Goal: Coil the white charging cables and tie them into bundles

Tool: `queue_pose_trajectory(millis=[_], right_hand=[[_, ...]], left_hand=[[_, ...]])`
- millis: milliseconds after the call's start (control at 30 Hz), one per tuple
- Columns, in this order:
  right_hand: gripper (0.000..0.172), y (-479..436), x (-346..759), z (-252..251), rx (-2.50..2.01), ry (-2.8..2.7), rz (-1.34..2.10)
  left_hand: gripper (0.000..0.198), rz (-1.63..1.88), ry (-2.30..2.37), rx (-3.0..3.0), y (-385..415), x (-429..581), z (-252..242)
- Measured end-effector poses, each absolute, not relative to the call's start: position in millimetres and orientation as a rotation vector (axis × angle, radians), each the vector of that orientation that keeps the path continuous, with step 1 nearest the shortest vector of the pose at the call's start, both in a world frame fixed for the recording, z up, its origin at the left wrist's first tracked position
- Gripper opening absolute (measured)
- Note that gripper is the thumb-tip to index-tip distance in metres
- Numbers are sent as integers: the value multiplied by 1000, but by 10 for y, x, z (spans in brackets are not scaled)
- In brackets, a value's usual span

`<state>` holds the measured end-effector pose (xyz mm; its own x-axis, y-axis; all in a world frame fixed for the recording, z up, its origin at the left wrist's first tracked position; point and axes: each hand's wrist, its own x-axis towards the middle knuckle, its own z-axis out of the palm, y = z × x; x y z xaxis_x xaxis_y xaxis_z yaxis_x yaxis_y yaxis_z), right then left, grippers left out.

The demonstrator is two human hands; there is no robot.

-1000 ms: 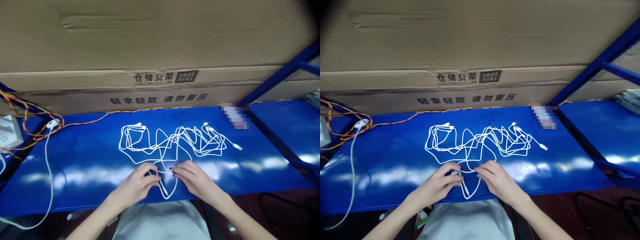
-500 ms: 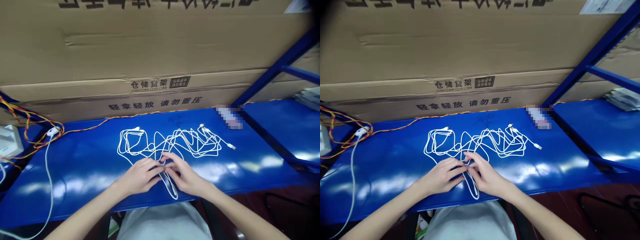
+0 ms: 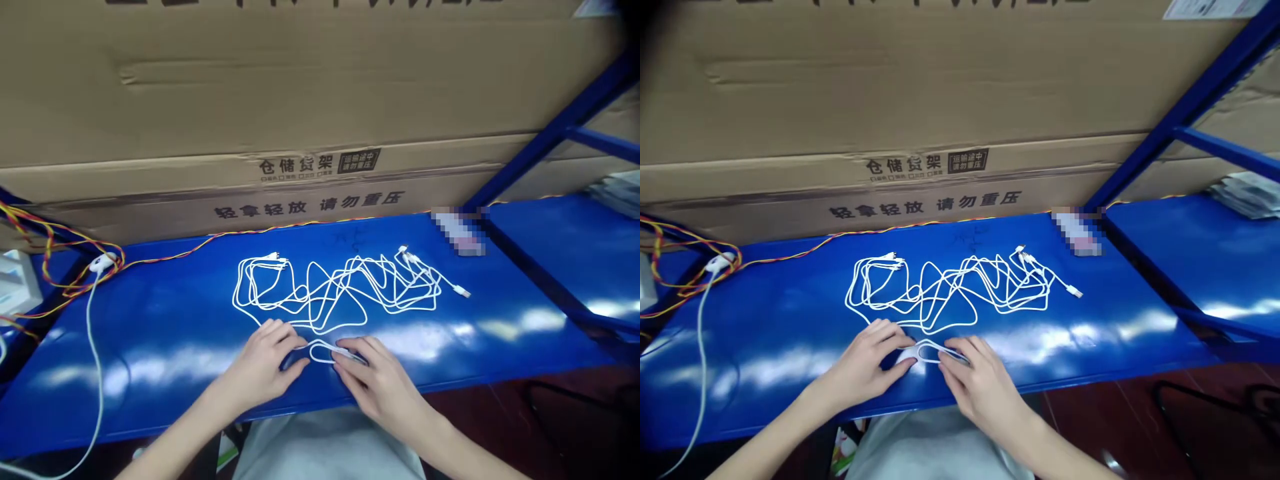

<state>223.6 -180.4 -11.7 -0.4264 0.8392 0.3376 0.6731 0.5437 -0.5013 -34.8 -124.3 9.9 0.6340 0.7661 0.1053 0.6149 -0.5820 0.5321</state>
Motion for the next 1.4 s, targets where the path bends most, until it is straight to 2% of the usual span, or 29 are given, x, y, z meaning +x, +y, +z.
queue_pose_trajectory(millis=[67,167,367,500,567,733,800,900,967,1133,1267,1400], right_hand=[[31,-1782,2228,-137,-1216,-2192,405],[32,-1747,2195,-153,-1274,-2167,401],[12,-1672,2161,-105,-1389,-2235,463],[13,-1645,2144,-60,-1467,-2274,455],[15,-1629,2140,-45,-1452,-2266,490],[18,-1541,2182,-1,-1246,-2237,544],[19,-1495,2200,33,-1190,-2238,573],[19,-1429,2206,122,-1155,-2205,620],[16,-1380,2193,213,-1140,-2178,624],[10,-1181,2096,457,-1134,-1992,800],[12,-996,1952,479,-1150,-1795,986],[12,-916,1815,366,-1164,-1797,755]], left_hand=[[12,490,1114,2399,-1307,-342,70],[15,578,1130,2360,-1374,-281,21],[14,673,1118,2290,-1397,-225,-16],[12,654,1129,2319,-1406,-244,3],[20,641,1119,2326,-1392,-244,41],[53,539,1023,2401,-1208,-166,185],[48,467,969,2486,-1095,-120,235],[20,413,890,2589,-938,-95,313],[9,450,861,2592,-846,-121,377],[9,685,851,2559,-601,-219,505],[11,998,895,2525,-425,-231,496],[9,1234,977,2433,-385,-216,413]])
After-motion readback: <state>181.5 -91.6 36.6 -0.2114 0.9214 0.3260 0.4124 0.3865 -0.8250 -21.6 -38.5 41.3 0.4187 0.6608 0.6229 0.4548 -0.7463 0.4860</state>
